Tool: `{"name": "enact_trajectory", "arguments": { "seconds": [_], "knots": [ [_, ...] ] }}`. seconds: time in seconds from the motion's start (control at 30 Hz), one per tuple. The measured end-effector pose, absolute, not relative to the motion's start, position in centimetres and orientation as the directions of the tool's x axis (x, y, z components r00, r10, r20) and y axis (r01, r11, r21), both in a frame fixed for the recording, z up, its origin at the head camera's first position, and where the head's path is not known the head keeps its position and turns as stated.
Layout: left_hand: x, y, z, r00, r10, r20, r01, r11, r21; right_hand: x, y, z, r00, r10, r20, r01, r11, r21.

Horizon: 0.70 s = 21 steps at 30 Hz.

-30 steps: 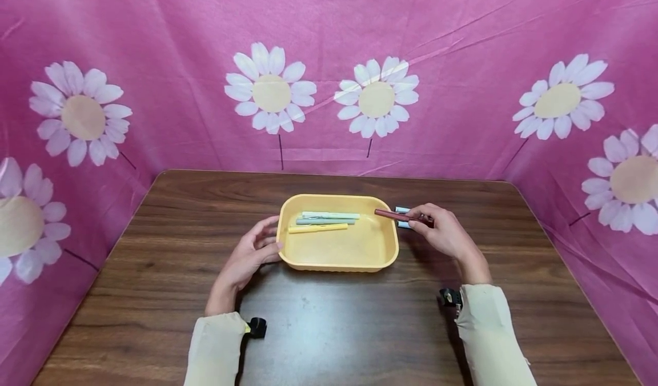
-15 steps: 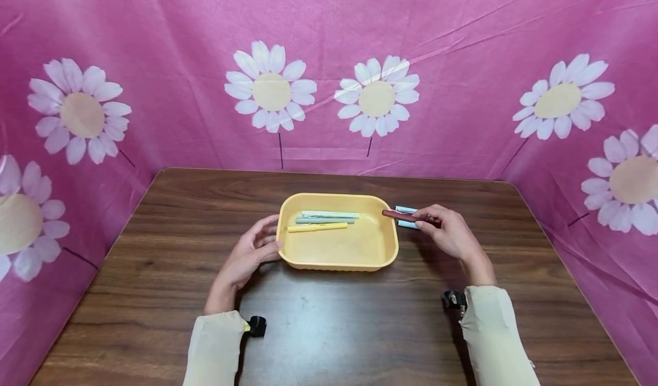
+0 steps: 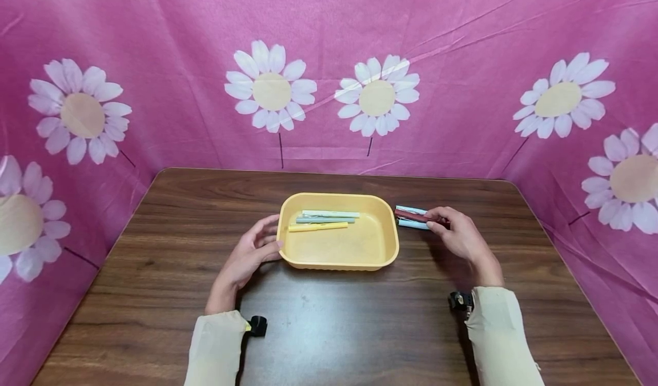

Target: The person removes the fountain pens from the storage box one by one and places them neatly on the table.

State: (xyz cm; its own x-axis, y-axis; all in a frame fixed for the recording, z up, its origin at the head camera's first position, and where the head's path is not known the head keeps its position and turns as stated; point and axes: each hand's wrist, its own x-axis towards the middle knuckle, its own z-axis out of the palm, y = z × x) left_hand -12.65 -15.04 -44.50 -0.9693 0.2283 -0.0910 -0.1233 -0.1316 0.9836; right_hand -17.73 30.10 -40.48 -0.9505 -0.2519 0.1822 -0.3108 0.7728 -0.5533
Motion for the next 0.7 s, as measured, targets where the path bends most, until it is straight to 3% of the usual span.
{"name": "enact_trajectory", "arguments": {
  "seconds": [0.7],
  "knots": [
    [-12.61, -14.95, -44.3, -0.968, 0.228, -0.103, -0.132, -0.118, 0.984, -18.25, 31.15, -41.56, -0.958, -0.285, 0.026, -0.255, 0.809, -0.529]
  ]
}}
